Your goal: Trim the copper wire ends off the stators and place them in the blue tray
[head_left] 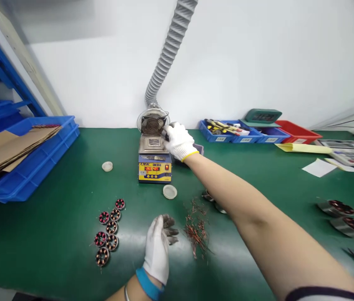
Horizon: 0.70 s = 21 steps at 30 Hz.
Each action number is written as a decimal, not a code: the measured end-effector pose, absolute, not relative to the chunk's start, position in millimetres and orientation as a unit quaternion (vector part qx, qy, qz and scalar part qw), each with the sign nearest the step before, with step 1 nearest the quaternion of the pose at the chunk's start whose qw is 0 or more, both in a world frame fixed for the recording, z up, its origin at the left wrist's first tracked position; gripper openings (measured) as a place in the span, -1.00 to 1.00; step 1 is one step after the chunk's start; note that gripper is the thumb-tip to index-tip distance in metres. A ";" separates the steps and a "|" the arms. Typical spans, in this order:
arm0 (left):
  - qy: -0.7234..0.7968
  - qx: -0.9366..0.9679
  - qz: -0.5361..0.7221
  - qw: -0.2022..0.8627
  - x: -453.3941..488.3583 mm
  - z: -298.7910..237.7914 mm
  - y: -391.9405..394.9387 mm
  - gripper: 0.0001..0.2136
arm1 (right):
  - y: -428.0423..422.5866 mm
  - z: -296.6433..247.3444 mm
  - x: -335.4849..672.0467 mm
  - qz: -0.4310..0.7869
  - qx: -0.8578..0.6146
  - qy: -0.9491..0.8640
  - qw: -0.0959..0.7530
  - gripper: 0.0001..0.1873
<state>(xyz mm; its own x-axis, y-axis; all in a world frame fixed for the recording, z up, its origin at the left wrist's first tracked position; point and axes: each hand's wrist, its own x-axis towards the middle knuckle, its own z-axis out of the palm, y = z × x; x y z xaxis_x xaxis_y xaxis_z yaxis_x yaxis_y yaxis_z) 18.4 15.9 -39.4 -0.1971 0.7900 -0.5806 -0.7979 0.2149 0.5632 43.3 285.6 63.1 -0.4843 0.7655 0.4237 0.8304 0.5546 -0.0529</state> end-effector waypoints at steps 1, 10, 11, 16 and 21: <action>0.458 -0.008 0.627 0.630 18.0 -38.9 16.8 -0.45 | 293.3 64.4 35.1 -0.076 -0.473 -0.857 0.190 -0.55; 0.429 -0.018 0.634 0.643 20.3 -30.7 14.9 -0.38 | 313.5 55.6 24.1 -0.058 -0.481 -0.860 0.162 -0.53; 0.424 -0.018 0.634 0.647 20.7 -30.3 14.0 -0.38 | 315.8 59.0 25.4 -0.039 -0.496 -0.847 0.185 -0.50; 0.415 -0.023 0.626 0.660 21.1 -28.2 12.4 -0.35 | 327.7 77.5 22.4 0.143 -0.564 -0.764 0.277 -0.53; 0.412 -0.018 0.625 0.662 19.7 -28.7 15.6 -0.35 | 329.8 74.2 11.6 0.230 -0.570 -0.747 0.254 -0.57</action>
<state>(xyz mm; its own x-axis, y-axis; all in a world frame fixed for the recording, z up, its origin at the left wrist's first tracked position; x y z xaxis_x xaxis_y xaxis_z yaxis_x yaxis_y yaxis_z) 19.7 15.6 -28.7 -0.1222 0.8130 -0.5692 -0.8435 0.2172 0.4913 11.6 329.8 74.2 -0.2215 0.9681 0.1171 0.7347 0.2446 -0.6328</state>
